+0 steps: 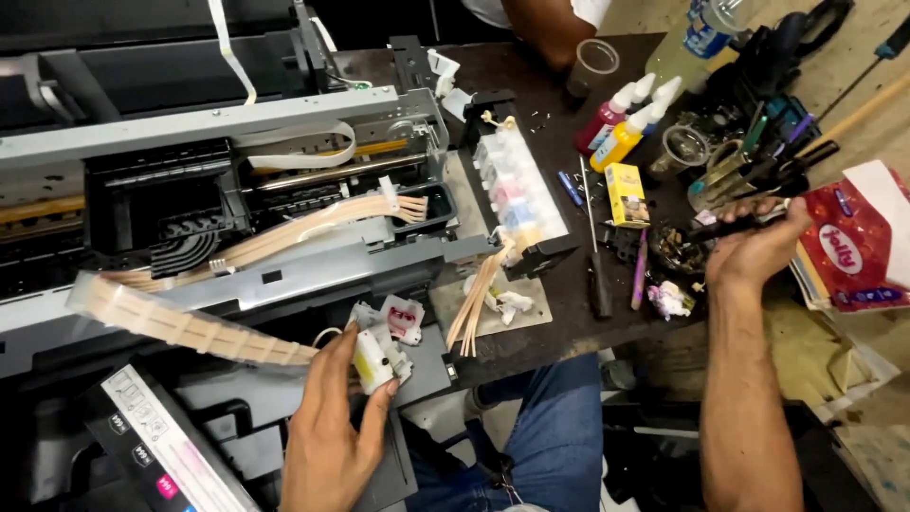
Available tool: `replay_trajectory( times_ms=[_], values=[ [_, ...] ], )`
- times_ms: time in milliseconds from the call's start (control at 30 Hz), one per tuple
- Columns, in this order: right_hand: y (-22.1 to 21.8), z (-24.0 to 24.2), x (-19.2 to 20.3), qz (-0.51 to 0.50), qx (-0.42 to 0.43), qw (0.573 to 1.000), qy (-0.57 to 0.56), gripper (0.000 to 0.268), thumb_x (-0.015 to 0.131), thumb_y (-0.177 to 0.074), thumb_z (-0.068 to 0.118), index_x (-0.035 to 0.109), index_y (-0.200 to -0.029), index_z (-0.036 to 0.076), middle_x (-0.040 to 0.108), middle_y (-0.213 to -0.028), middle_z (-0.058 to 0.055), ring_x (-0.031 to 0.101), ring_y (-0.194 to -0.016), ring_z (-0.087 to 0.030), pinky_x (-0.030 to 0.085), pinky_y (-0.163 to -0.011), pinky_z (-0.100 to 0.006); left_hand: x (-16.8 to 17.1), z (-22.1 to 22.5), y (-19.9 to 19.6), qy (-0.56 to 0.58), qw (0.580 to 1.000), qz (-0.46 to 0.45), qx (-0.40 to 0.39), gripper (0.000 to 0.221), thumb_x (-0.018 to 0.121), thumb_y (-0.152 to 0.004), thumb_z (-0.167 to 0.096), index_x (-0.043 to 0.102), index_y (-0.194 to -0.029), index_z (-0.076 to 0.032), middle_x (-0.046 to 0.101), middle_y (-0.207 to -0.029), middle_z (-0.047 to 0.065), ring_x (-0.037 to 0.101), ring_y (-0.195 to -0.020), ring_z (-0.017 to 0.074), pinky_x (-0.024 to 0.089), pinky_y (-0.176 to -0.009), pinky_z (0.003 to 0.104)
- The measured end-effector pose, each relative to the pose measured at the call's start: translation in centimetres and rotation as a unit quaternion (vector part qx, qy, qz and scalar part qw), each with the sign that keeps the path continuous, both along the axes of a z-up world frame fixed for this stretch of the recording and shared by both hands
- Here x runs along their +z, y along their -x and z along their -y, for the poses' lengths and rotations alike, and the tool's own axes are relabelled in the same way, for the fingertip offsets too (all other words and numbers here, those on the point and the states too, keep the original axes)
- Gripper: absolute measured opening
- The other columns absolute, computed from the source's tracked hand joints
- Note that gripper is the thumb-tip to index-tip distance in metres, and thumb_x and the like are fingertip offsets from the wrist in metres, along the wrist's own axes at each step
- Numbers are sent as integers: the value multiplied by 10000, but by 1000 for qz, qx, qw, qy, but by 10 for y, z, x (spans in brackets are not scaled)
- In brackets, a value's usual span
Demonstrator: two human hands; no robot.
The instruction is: Repairing and servicing a printer's ink system by handling ink tubes and using a syringe to flush ink ports.
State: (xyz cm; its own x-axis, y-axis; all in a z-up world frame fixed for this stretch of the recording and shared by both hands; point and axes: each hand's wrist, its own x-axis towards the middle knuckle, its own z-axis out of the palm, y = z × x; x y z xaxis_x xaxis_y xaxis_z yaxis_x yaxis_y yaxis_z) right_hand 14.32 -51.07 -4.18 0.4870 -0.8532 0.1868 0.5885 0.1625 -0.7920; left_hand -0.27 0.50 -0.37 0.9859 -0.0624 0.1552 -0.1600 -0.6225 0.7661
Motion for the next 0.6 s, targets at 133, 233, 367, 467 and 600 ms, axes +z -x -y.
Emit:
replay_trajectory(
  times_ms=[133, 233, 367, 467, 600],
  values=[
    [4, -9, 3, -46, -5, 997, 58, 239, 527, -984, 329, 520, -815, 162, 520, -762, -8, 502, -699, -154, 449, -643, -329, -1, 2, -1, -2, 1000, 23, -1, 583, 593, -955, -305, 474, -1469, -58, 549, -1456, 139, 605, -1250, 257, 585, -949, 367],
    [1, -1, -7, -22, 8, 996, 88, 234, 467, -1008, 291, 484, -829, 142, 478, -777, -34, 481, -722, -173, 431, -646, -347, -3, 2, -2, 7, 1000, 22, 0, 600, 574, -959, -327, 463, -1484, -60, 547, -1472, 142, 557, -1332, 277, 574, -966, 371],
    [0, 5, -10, -33, 20, 992, 117, 253, 448, -1017, 294, 476, -818, 141, 467, -756, -48, 484, -727, -186, 428, -672, -348, -3, 3, -3, 9, 1000, 29, -6, 607, 590, -953, -294, 452, -1486, -39, 542, -1460, 170, 601, -1250, 270, 603, -936, 355],
    [-6, 14, -19, -16, 39, 997, 69, 257, 498, -981, 312, 478, -798, 132, 461, -701, -68, 496, -689, -203, 421, -644, -335, -3, 1, -2, -1, 1000, 11, 5, 615, 605, -949, -308, 454, -1498, -76, 538, -1471, 140, 565, -1318, 280, 538, -982, 391],
    [-3, 6, -17, -40, 14, 995, 93, 211, 498, -977, 262, 514, -826, 115, 499, -730, -74, 504, -697, -200, 434, -655, -345, -3, 0, -1, 4, 1000, 3, -8, 602, 599, -959, -313, 452, -1477, -44, 527, -1478, 157, 567, -1308, 294, 542, -970, 406]
  ],
)
